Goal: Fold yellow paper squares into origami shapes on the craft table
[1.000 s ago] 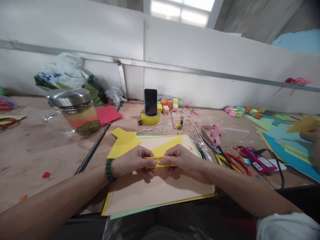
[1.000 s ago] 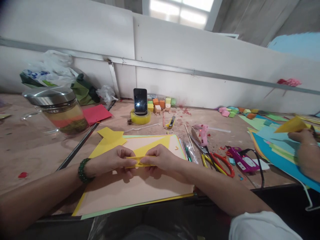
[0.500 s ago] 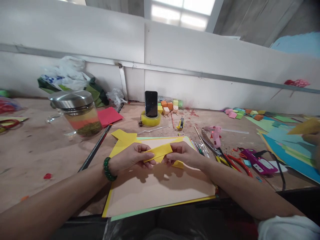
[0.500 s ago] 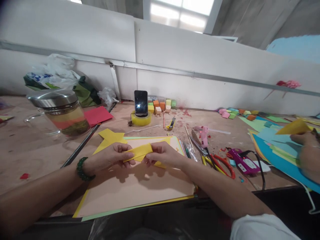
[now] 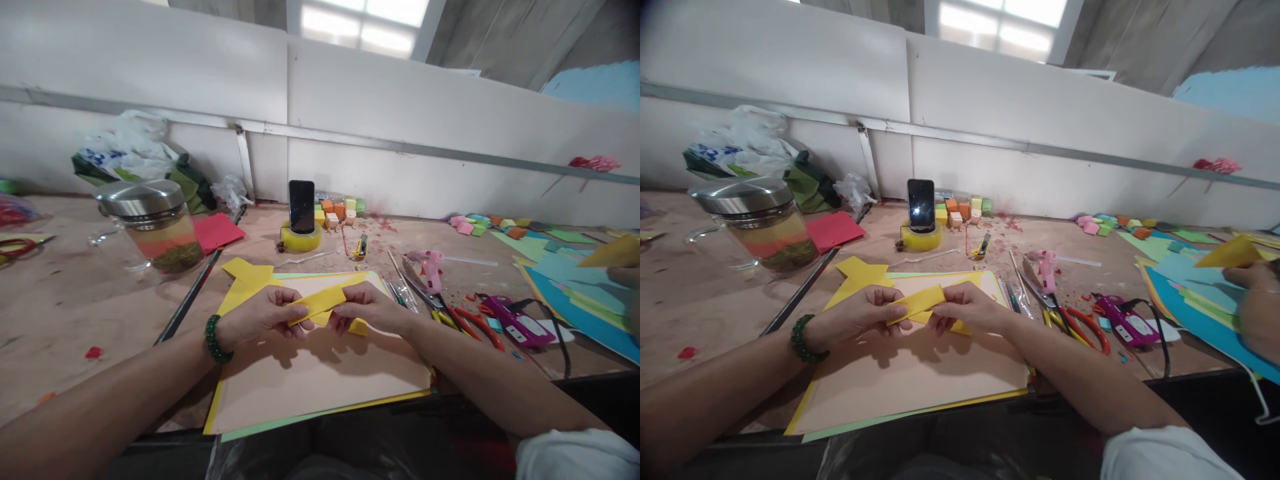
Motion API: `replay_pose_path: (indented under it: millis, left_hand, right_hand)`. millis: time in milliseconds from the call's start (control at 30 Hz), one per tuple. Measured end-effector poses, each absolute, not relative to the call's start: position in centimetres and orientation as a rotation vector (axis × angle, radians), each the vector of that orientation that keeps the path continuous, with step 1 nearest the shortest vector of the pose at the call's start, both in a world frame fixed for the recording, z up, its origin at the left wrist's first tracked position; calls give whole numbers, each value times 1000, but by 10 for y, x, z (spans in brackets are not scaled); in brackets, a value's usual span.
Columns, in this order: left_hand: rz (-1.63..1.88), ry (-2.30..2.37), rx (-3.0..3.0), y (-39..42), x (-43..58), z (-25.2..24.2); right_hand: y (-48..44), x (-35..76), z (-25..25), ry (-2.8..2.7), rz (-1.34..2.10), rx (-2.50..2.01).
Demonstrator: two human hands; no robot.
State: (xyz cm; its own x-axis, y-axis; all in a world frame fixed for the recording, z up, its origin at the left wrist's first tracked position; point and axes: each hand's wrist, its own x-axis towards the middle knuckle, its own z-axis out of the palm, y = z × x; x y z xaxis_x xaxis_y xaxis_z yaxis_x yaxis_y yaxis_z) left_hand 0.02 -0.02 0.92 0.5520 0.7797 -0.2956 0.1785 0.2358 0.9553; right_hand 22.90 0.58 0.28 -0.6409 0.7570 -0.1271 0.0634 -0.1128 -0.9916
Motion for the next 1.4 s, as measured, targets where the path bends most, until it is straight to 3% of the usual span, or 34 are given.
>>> replay_pose_path:
  millis: [533, 867, 1233, 1400]
  left_hand:
    - [467, 951, 1347, -6, 5, 13]
    - [465, 951, 1360, -5, 1, 15]
    - [463, 967, 1295, -7, 4, 10]
    - [401, 979, 1251, -11, 6, 11]
  right_hand:
    - [3, 221, -1, -1574, 1666, -1094]
    - [12, 227, 2, -1562, 1898, -1065]
    - [8, 223, -2, -1597, 1544, -1062]
    - [0, 218, -1, -1577, 1545, -1094]
